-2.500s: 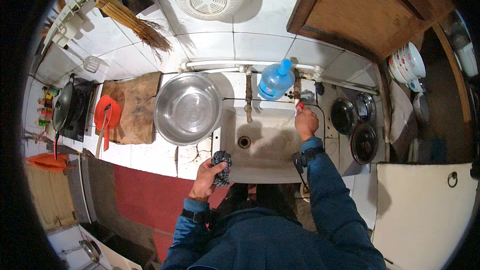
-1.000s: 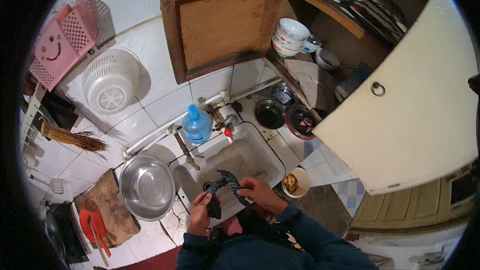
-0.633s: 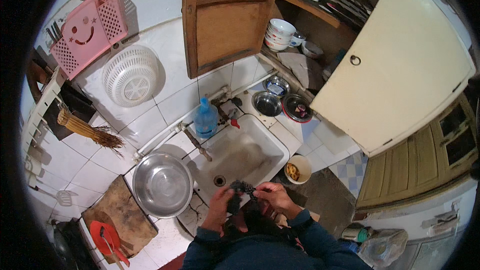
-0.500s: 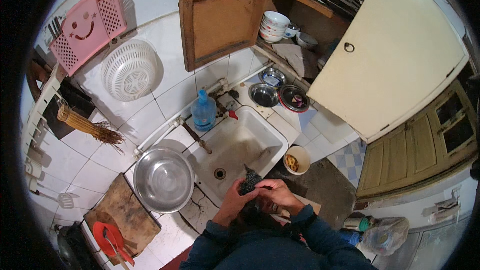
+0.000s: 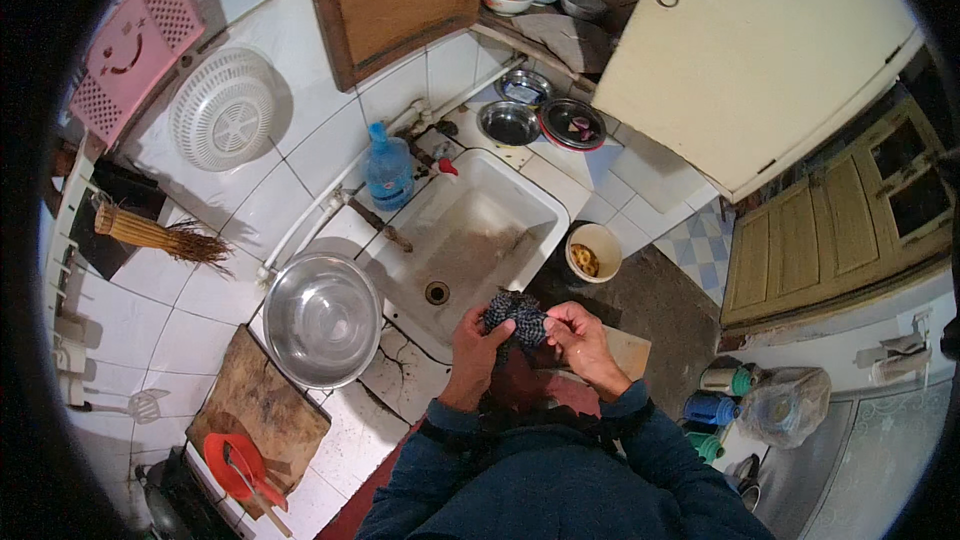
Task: The person scrubs a dark countertop with a metal scouring pad, then rinses the pad at the sink and resumes scrubbing the countertop. The person handles the scouring pad and countertop throughout the episode.
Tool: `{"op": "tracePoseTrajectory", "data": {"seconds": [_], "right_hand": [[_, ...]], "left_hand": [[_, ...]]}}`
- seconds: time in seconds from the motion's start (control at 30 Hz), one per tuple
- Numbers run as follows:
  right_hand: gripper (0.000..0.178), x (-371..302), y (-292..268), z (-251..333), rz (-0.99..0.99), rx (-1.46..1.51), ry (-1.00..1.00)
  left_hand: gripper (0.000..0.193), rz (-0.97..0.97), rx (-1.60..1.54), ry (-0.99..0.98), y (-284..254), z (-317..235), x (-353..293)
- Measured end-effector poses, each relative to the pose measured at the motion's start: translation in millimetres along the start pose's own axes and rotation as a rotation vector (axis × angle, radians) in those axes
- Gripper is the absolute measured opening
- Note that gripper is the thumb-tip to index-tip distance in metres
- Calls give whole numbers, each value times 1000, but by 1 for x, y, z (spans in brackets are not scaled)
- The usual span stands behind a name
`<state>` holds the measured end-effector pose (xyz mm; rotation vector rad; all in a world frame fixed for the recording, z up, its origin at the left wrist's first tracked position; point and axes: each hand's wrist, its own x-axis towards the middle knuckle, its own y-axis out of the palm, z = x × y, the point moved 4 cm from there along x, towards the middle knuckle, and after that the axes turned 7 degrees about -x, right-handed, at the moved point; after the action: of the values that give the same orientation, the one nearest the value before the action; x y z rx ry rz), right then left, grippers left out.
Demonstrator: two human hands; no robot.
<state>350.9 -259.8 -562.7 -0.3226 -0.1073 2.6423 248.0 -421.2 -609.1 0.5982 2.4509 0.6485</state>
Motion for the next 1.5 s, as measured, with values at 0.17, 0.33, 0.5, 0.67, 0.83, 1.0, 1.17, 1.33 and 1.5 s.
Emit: {"op": "tracePoseTrajectory", "data": {"seconds": [0.17,0.33,0.5,0.67,0.83,1.0,1.17,1.33,1.5], "right_hand": [[9,-15,-59,-4,-180,269,-11],[6,-43,-140,5,-309,640,16],[4,-53,-194,-17,-333,22,13],[6,-78,-260,-60,-641,174,-41],[24,-129,-296,-85,-665,228,-122],[28,-166,-329,-118,-684,185,-128],[29,-224,-410,-140,-1225,205,79],[21,-231,-357,-126,-800,193,56],[33,-202,-259,-113,-440,497,277]], "left_hand": [[32,25,-201,-160,8,10,1],[15,51,-203,-163,27,24,3],[28,232,4,-73,78,67,0],[30,199,-74,-196,123,102,-9],[33,351,-73,-227,169,124,-34],[42,459,-77,-222,203,150,-42],[42,403,-126,-291,210,124,-21],[47,670,-9,-383,247,130,-26],[41,829,478,-403,259,172,-54]]}}
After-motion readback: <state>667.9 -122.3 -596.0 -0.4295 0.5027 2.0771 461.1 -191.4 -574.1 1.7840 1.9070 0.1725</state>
